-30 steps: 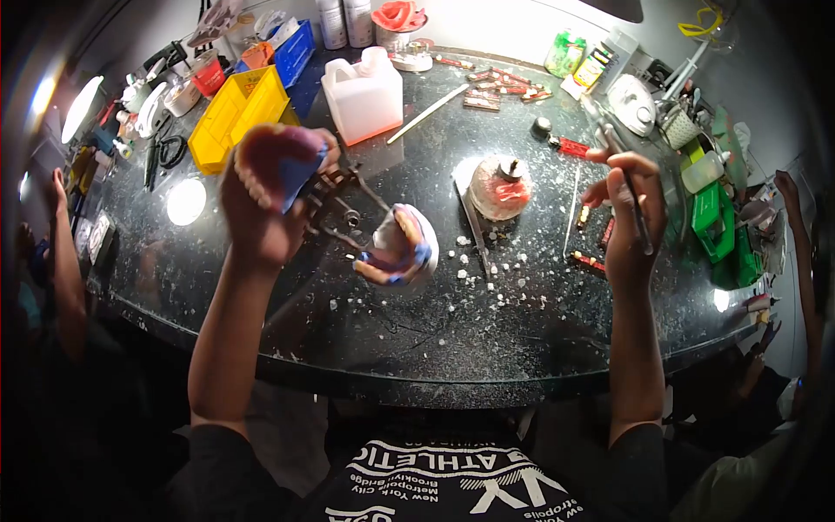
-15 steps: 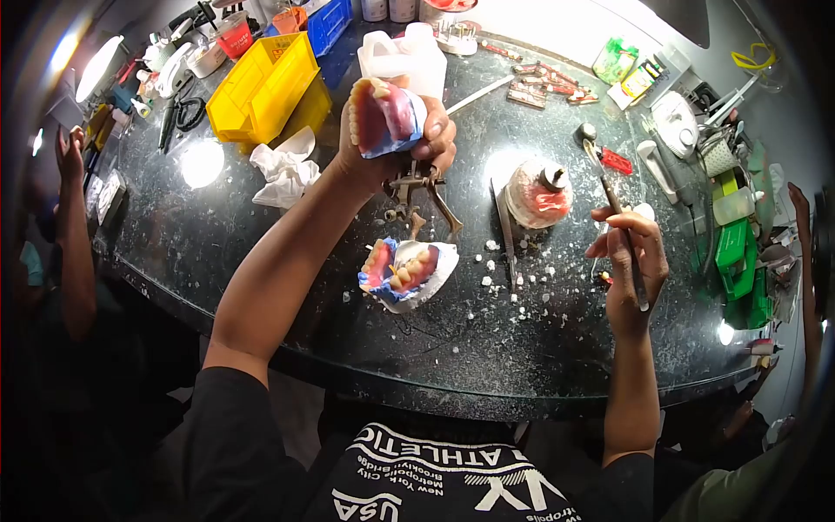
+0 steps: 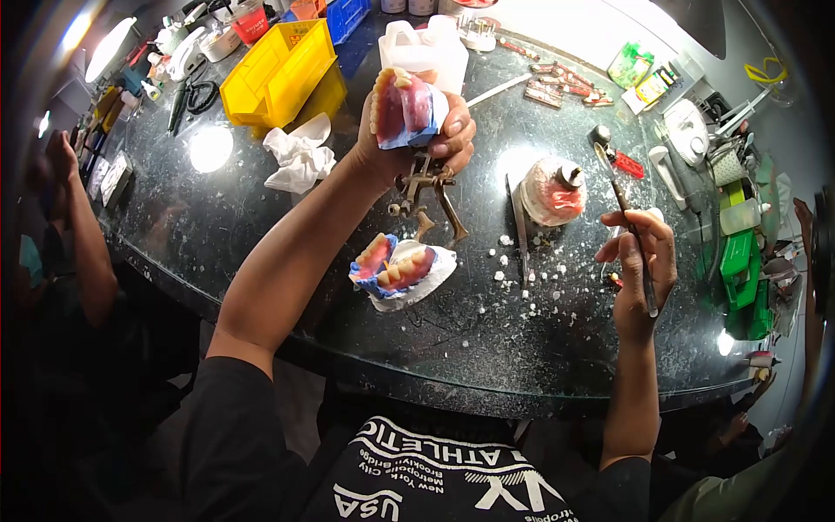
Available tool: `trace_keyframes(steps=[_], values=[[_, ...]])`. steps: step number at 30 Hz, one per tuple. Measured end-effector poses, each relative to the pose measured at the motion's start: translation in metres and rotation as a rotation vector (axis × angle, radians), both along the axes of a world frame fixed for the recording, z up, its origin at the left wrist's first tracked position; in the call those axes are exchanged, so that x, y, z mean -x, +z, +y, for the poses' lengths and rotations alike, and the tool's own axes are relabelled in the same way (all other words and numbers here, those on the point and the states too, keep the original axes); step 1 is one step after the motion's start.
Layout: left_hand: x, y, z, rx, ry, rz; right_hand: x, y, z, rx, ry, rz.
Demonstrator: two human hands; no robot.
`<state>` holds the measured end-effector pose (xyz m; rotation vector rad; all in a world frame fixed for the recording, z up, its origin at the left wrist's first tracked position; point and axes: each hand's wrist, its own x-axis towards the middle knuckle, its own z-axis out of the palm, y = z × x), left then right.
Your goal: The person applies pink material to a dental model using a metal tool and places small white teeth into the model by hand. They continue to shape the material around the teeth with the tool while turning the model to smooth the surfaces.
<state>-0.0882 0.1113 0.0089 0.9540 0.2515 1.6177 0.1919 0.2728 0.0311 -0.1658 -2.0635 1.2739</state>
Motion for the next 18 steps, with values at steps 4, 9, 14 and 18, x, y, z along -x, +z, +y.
trace_keyframes(steps=[4, 9, 14, 18], values=[[-0.001, -0.001, 0.001, -0.073, -0.036, -0.013, -0.001, 0.001, -0.002, -0.011, 0.0, -0.004], [0.0, 0.002, 0.0, 0.035, -0.061, 0.001, 0.0, 0.001, -0.002, 0.011, -0.017, 0.003], [-0.001, -0.011, 0.001, 0.148, 0.086, 0.086, 0.002, 0.004, -0.008, 0.039, -0.054, -0.013], [-0.004, -0.015, 0.002, 0.207, 0.259, 0.263, -0.001, 0.003, -0.004, 0.073, -0.067, -0.016]])
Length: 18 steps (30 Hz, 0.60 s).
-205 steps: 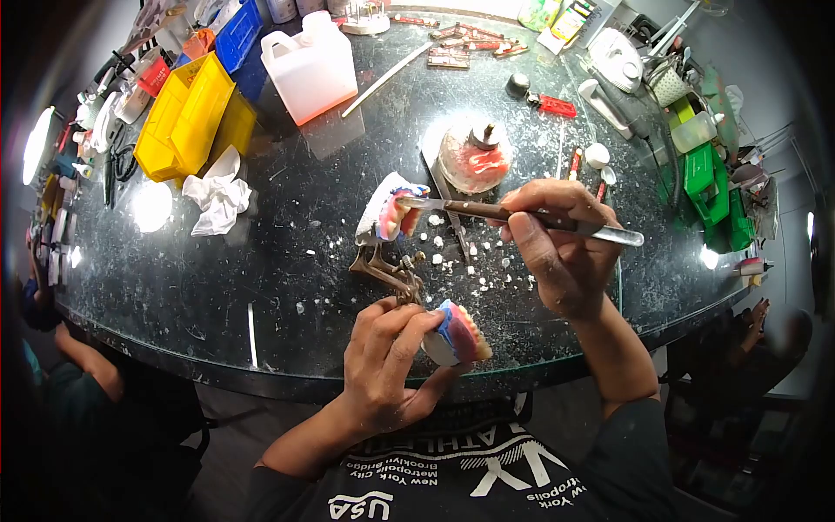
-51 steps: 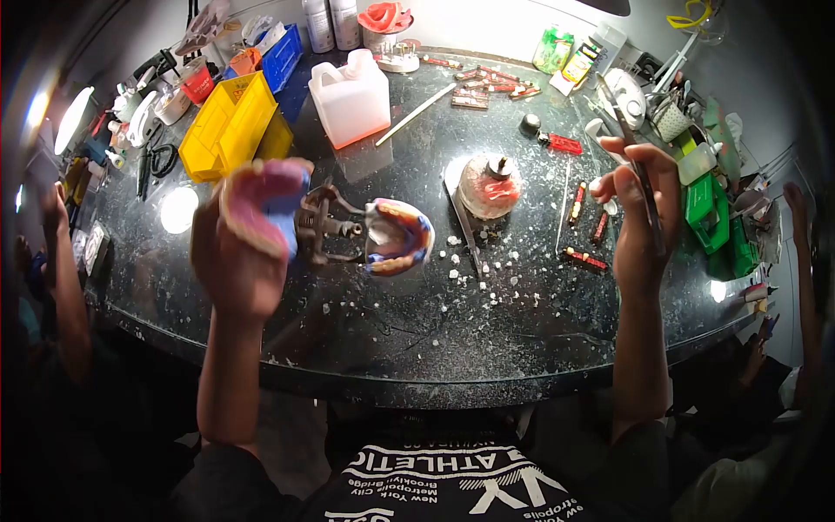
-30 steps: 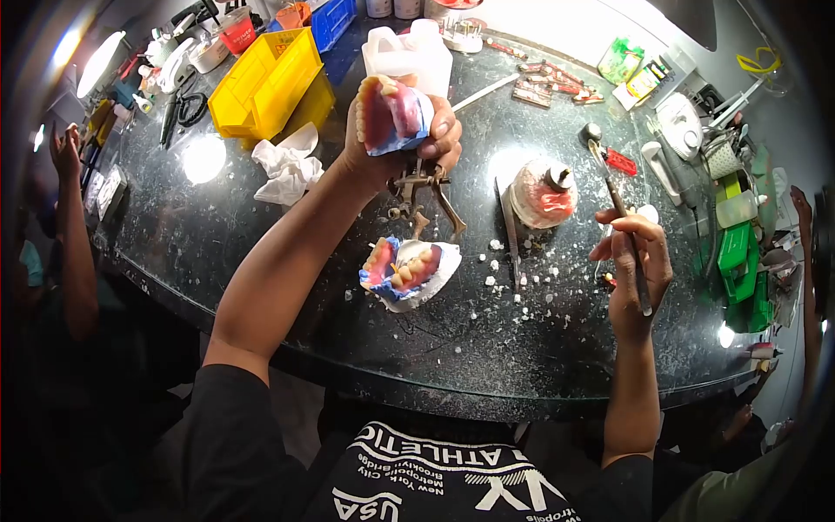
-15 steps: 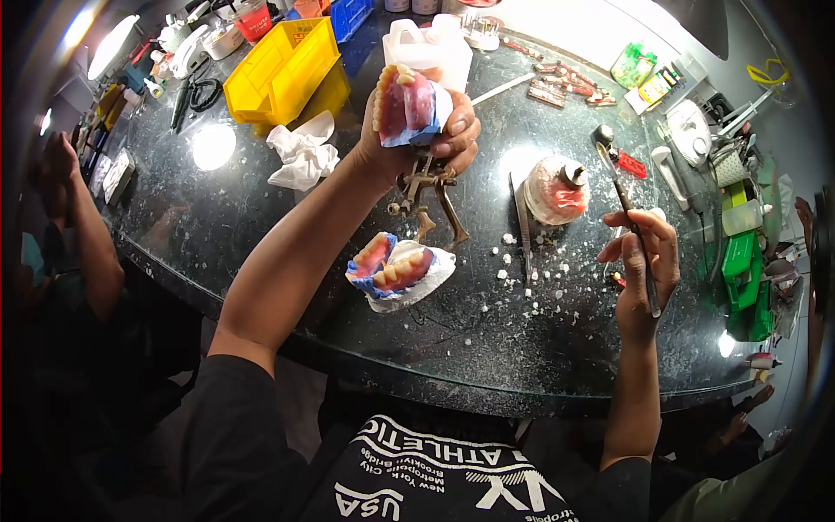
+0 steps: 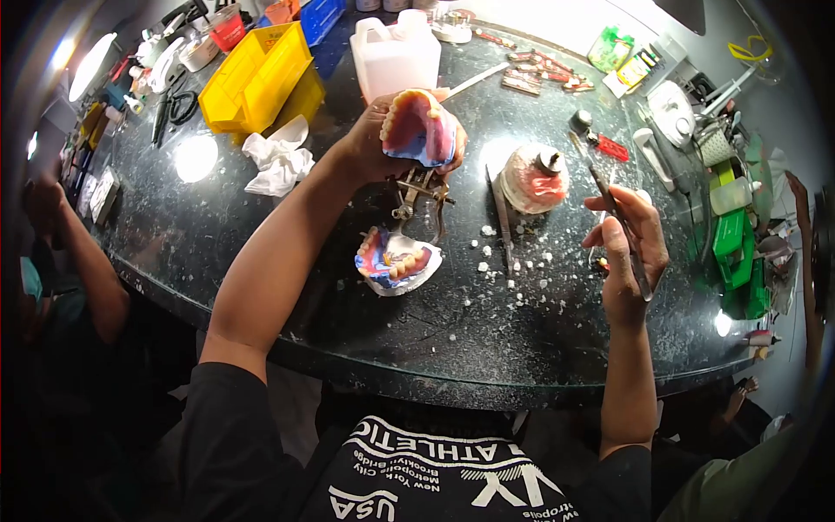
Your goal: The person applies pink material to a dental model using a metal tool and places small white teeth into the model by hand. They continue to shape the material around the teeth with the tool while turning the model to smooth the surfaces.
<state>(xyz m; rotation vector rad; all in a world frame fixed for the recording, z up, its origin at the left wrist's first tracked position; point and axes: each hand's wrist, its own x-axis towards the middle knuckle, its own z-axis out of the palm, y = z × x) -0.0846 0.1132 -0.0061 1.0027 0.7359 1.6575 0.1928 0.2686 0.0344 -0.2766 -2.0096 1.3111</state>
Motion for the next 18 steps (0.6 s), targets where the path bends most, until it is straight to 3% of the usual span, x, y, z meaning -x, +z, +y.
trace_keyframes(steps=[2, 3, 6, 11, 15, 18], values=[[0.0, 0.005, -0.003, -0.063, 0.035, 0.239, 0.0, 0.0, 0.001, -0.005, -0.001, 0.005], [-0.001, 0.011, -0.002, -0.064, -0.046, 0.179, 0.0, 0.001, 0.001, -0.008, -0.005, 0.008], [-0.025, 0.023, -0.007, 0.12, 0.254, 0.208, -0.002, 0.001, 0.003, -0.034, -0.013, -0.006], [-0.026, 0.027, -0.02, 0.221, 0.184, 0.008, -0.002, 0.001, 0.004, -0.028, -0.025, 0.036], [-0.035, 0.028, -0.03, 0.134, 0.336, 0.229, -0.002, 0.002, 0.003, -0.004, -0.024, 0.049], [-0.053, 0.033, -0.034, 0.227, 0.483, 0.055, -0.001, 0.002, 0.002, -0.023, -0.016, 0.056]])
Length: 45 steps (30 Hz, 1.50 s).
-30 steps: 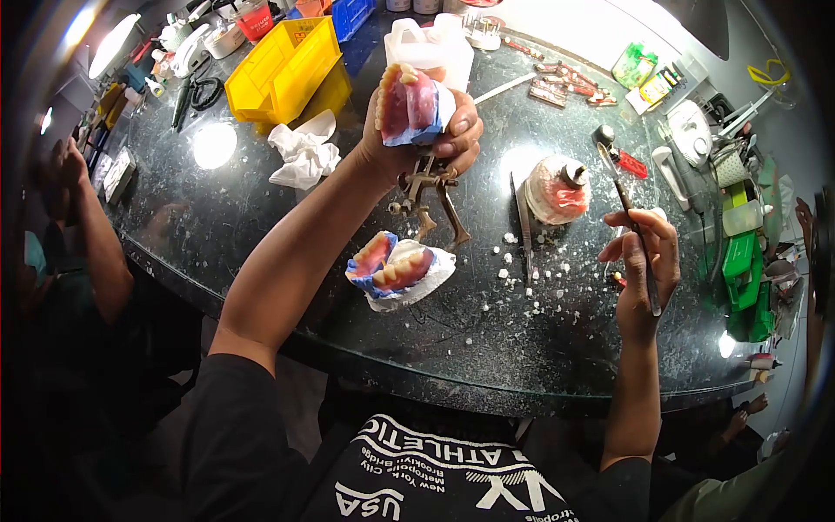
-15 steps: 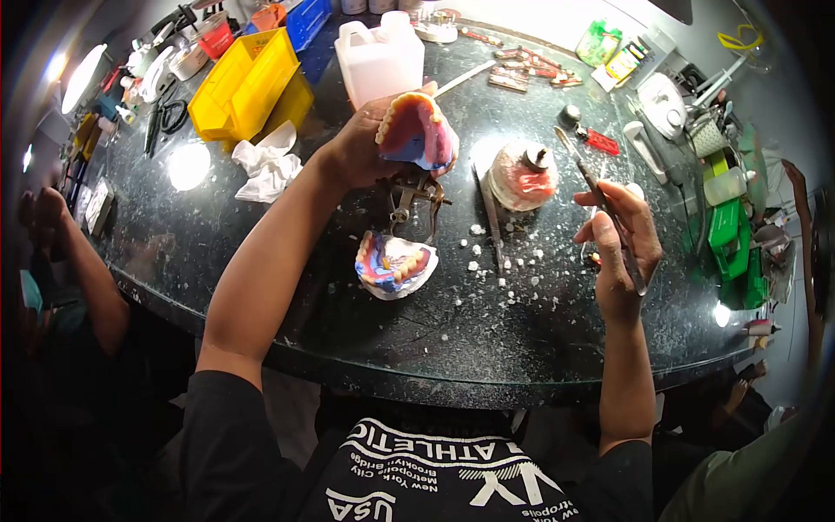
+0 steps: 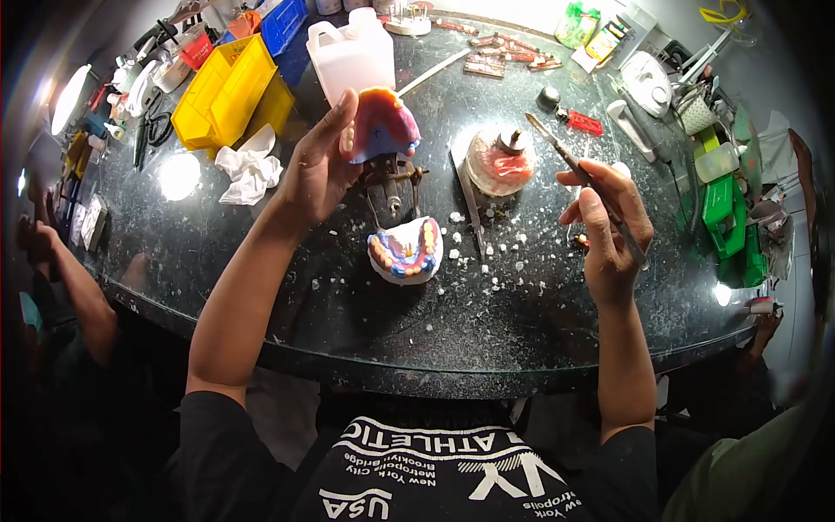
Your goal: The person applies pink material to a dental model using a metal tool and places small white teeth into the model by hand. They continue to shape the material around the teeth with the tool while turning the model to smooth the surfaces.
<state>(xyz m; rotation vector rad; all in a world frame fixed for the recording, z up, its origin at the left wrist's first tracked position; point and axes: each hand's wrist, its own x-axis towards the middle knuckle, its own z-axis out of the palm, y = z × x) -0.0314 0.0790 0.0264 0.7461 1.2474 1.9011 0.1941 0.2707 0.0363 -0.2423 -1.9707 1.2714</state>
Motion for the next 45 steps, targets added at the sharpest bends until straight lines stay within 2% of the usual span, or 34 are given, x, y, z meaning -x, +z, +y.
trace_keyframes(steps=[1, 4, 6, 8, 17, 21, 24, 25, 28, 33, 35, 38, 39, 42, 43, 45], values=[[0.002, -0.006, 0.0, -0.017, -0.024, -0.121, 0.0, -0.001, 0.0, -0.008, 0.001, 0.004], [0.011, -0.015, 0.008, -0.037, -0.01, -0.164, 0.0, -0.001, 0.0, -0.023, 0.004, 0.002], [0.011, -0.013, 0.016, 0.017, 0.086, -0.264, 0.001, -0.001, -0.001, -0.019, 0.006, 0.001], [0.016, -0.02, 0.024, 0.019, 0.145, -0.244, 0.002, -0.002, -0.002, -0.005, 0.006, 0.004], [0.035, -0.037, 0.027, -0.016, 0.056, -0.122, 0.001, -0.001, -0.005, 0.04, 0.02, 0.003], [0.029, -0.028, 0.019, 0.034, 0.052, -0.069, 0.0, -0.001, -0.004, 0.025, 0.02, 0.009], [0.027, -0.025, 0.014, 0.012, 0.007, -0.006, 0.0, -0.001, -0.003, 0.01, 0.024, 0.012], [0.034, -0.03, 0.013, -0.058, -0.083, 0.027, 0.0, -0.001, -0.003, 0.007, 0.027, 0.016], [0.036, -0.031, 0.011, -0.093, -0.103, 0.141, 0.0, -0.003, -0.001, -0.001, 0.031, 0.023], [0.035, -0.052, 0.005, -0.187, 0.093, 0.388, 0.001, -0.004, -0.002, -0.006, 0.021, 0.013], [0.027, -0.041, 0.009, -0.311, 0.026, 0.352, 0.001, -0.003, -0.003, -0.005, 0.015, 0.004], [0.032, -0.047, 0.012, -0.311, 0.025, 0.296, 0.002, -0.004, -0.002, -0.019, 0.014, -0.003], [0.025, -0.038, 0.011, -0.222, 0.029, 0.178, 0.002, -0.004, -0.003, -0.019, 0.013, -0.002], [0.026, -0.029, 0.01, -0.188, -0.169, 0.13, 0.003, -0.005, -0.003, -0.016, 0.013, -0.007], [0.031, -0.031, 0.01, -0.168, -0.244, 0.186, 0.003, -0.005, -0.002, -0.025, 0.015, -0.01], [0.027, -0.028, 0.009, -0.13, -0.22, 0.169, 0.003, -0.005, -0.003, -0.018, 0.017, -0.011]])
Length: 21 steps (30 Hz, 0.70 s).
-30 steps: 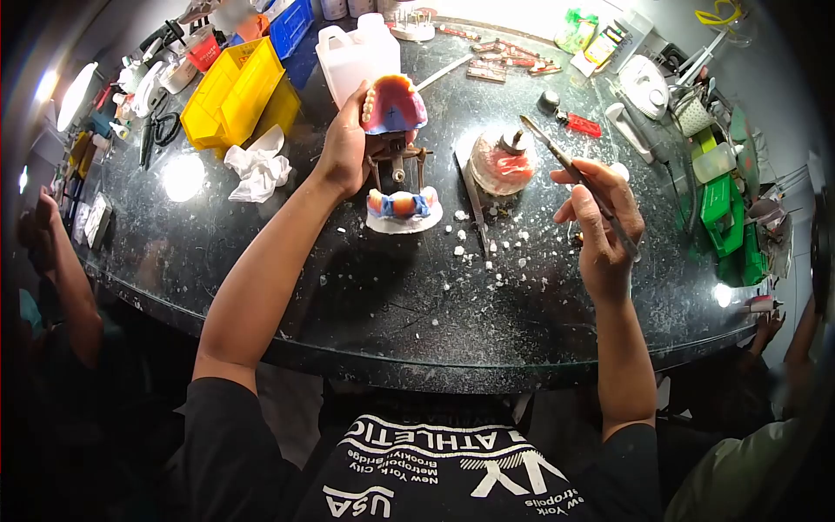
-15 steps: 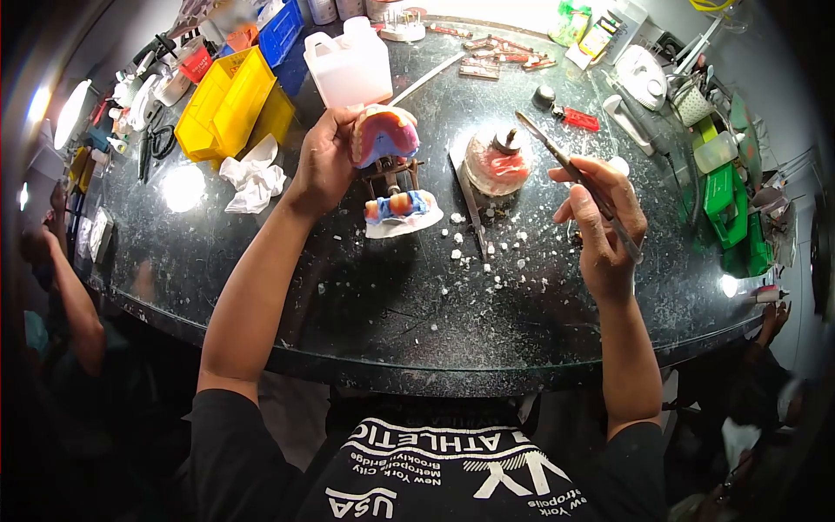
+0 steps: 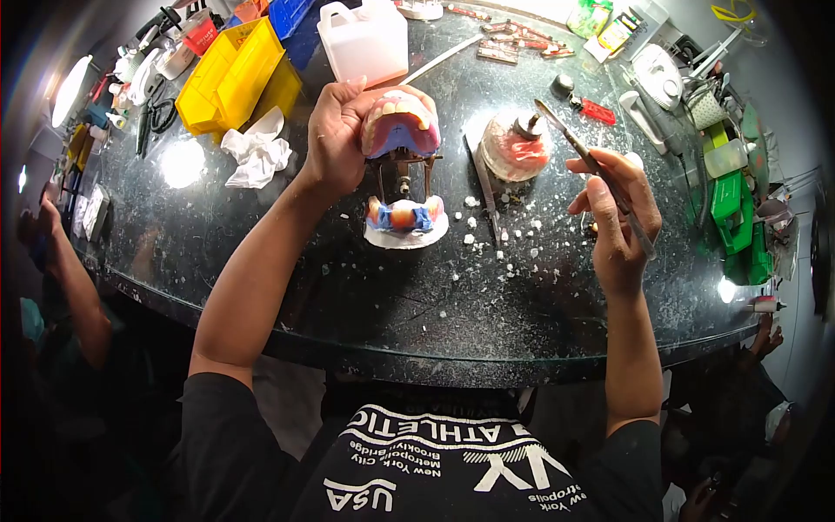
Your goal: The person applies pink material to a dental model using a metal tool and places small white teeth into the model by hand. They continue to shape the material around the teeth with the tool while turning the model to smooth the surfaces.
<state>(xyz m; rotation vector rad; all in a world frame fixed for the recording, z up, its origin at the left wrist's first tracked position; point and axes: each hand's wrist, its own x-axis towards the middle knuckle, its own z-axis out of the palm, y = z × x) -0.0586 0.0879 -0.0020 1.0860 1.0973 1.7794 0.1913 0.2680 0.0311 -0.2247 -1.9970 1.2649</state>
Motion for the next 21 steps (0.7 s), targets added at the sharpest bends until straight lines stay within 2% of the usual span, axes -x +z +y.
trace_keyframes(steps=[4, 10, 21], values=[[-0.009, 0.008, -0.001, 0.023, 0.028, 0.046, 0.0, 0.0, 0.0, -0.002, 0.003, 0.001], [-0.01, 0.017, -0.004, -0.011, -0.076, 0.156, 0.0, 0.0, 0.0, -0.018, -0.003, -0.001], [-0.013, 0.021, -0.006, 0.023, -0.04, 0.142, 0.0, 0.0, -0.001, -0.009, 0.003, 0.004]])
